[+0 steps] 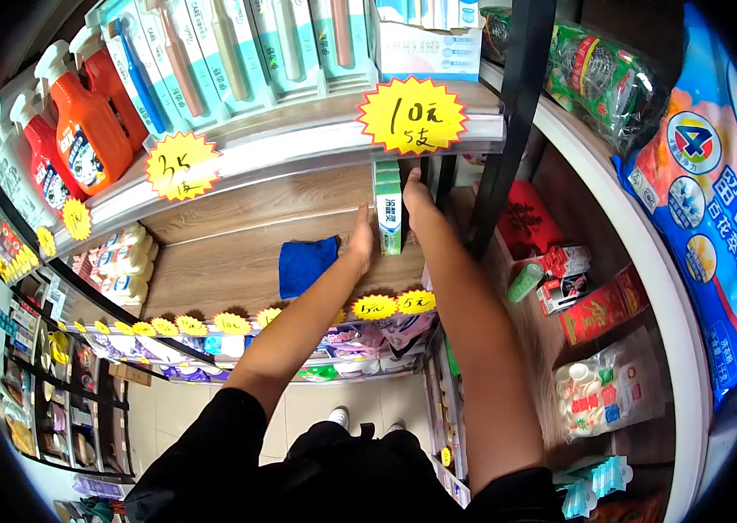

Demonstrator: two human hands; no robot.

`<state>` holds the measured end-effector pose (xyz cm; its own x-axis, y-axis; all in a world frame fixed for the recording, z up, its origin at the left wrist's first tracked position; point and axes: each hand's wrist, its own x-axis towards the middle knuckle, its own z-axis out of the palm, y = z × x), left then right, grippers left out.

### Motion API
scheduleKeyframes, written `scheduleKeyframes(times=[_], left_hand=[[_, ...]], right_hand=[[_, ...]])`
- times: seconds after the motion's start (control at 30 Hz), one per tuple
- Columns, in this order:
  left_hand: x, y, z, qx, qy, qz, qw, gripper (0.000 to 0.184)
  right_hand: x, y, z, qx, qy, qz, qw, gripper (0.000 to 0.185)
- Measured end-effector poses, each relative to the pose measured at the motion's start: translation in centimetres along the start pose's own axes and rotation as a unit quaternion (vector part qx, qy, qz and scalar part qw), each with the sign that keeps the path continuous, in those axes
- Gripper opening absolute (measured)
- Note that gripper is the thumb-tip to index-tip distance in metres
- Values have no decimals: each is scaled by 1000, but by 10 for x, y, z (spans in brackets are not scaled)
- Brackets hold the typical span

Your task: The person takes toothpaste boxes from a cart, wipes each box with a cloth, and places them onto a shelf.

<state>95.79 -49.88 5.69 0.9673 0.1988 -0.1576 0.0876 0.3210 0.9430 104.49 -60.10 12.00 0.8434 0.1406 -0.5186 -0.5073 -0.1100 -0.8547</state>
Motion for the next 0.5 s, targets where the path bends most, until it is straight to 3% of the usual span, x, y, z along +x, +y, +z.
scheduleKeyframes(times=[0.1, 0.13, 0.17, 0.23, 0.27, 0.33, 0.37, 0.43, 0.47, 0.5], left_hand=[[6, -18, -31, 202, 113, 112, 966, 62], [8, -24, -46, 268, 149, 149, 940, 58], [17, -32, -69, 359, 171, 202, 895, 53], [10, -28, -106, 454, 169, 232, 844, 47], [-1, -17, -119, 501, 173, 231, 816, 46], [-13, -4, -148, 573, 180, 209, 772, 44], [-15, 0, -164, 609, 176, 201, 747, 46], [-19, 7, -189, 650, 173, 150, 725, 57], [-19, 9, -196, 650, 175, 150, 724, 57], [-19, 11, -201, 654, 178, 89, 730, 64]], right_hand=[[-54, -7, 11, 47, 125, -174, 976, 81], [-46, 0, 14, 63, 194, -286, 936, 63], [-56, 4, 14, 63, 194, -284, 937, 63], [-97, 18, 15, -8, 303, -516, 801, 37], [-113, 28, 18, -7, 302, -516, 801, 37], [-144, 56, 32, -59, 266, -659, 701, 16], [-156, 72, 44, -54, 210, -636, 740, 7], [-156, 102, 73, -63, 136, -579, 801, 7], [-144, 117, 84, -83, 65, -472, 875, 10], [-110, 139, 97, -120, 29, -433, 893, 17]])
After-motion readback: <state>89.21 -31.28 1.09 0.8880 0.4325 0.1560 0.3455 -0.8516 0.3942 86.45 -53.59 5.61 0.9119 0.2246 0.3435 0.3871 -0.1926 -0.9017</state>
